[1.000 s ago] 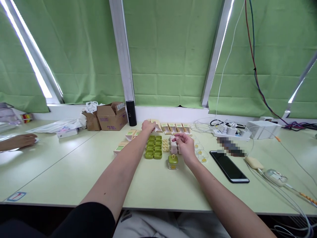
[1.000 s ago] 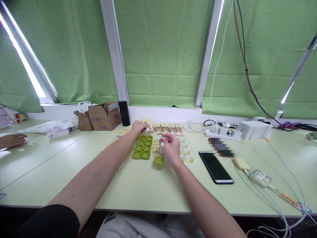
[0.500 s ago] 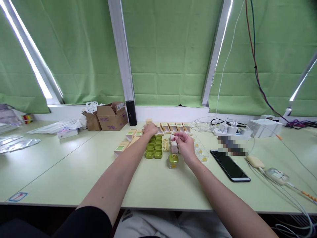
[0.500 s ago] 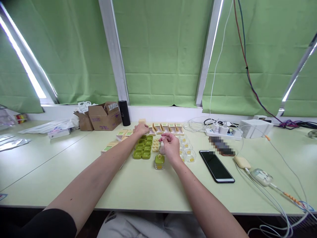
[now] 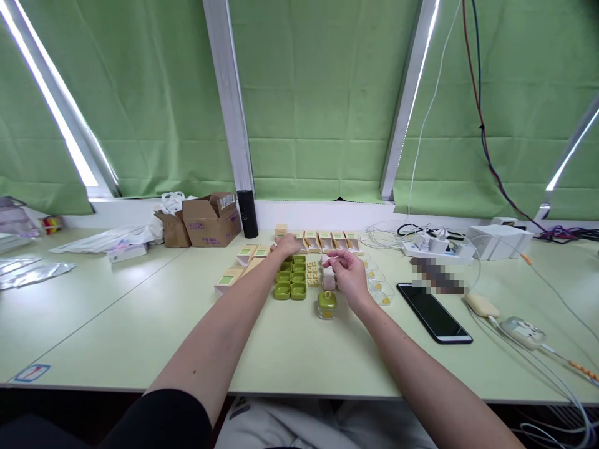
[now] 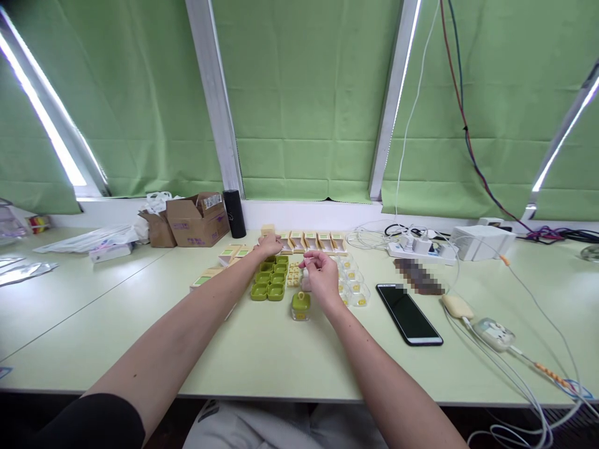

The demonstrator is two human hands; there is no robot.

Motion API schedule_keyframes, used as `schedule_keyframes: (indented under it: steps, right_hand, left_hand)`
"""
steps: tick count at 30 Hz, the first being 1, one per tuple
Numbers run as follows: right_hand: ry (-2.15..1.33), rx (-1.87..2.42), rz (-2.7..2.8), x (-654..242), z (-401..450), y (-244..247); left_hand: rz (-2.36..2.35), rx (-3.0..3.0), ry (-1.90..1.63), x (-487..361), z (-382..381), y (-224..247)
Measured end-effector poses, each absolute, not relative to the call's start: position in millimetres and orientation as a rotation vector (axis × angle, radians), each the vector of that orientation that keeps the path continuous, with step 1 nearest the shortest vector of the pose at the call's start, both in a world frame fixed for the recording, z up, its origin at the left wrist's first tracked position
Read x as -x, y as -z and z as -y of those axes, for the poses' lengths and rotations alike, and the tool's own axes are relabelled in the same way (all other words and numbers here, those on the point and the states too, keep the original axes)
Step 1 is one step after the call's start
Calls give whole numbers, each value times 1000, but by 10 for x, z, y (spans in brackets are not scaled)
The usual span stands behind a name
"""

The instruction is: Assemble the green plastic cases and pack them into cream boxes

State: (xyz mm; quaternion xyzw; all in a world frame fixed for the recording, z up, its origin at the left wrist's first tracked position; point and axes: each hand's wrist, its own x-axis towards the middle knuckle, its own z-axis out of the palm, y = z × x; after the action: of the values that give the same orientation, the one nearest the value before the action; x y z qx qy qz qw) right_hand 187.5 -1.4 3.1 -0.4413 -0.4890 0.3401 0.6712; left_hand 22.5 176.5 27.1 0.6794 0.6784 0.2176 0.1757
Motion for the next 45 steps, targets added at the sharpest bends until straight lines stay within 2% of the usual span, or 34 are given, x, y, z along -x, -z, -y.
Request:
schedule_keyframes:
  steps: [7,14,21,29,38,45]
  right_hand:
    - [-713,990,1095,-1920,-29,-10]
    - [-630,1024,1147,-1972,-50,-107]
    - [-439,1108,1387,-2015,40,-112]
    - [-320,1119,1500,-2064,164,-38]
    - [-313,1109,1518,-2048,164,-11]
    - [-417,1069,1493,-2006,213,-31]
  left_hand:
    - [-1809,-2026,-766,-157,-1439,-450]
    - [-1451,-2322,-866,-107,-573,-552]
    - [-1132,-2482,-656,-31,138,-441]
    - [-887,-2538,-549,-16,226,-220]
    - [-936,-2462,-735,4,179,-78]
    - [-1016,-2213,-1050,68,-18,-47]
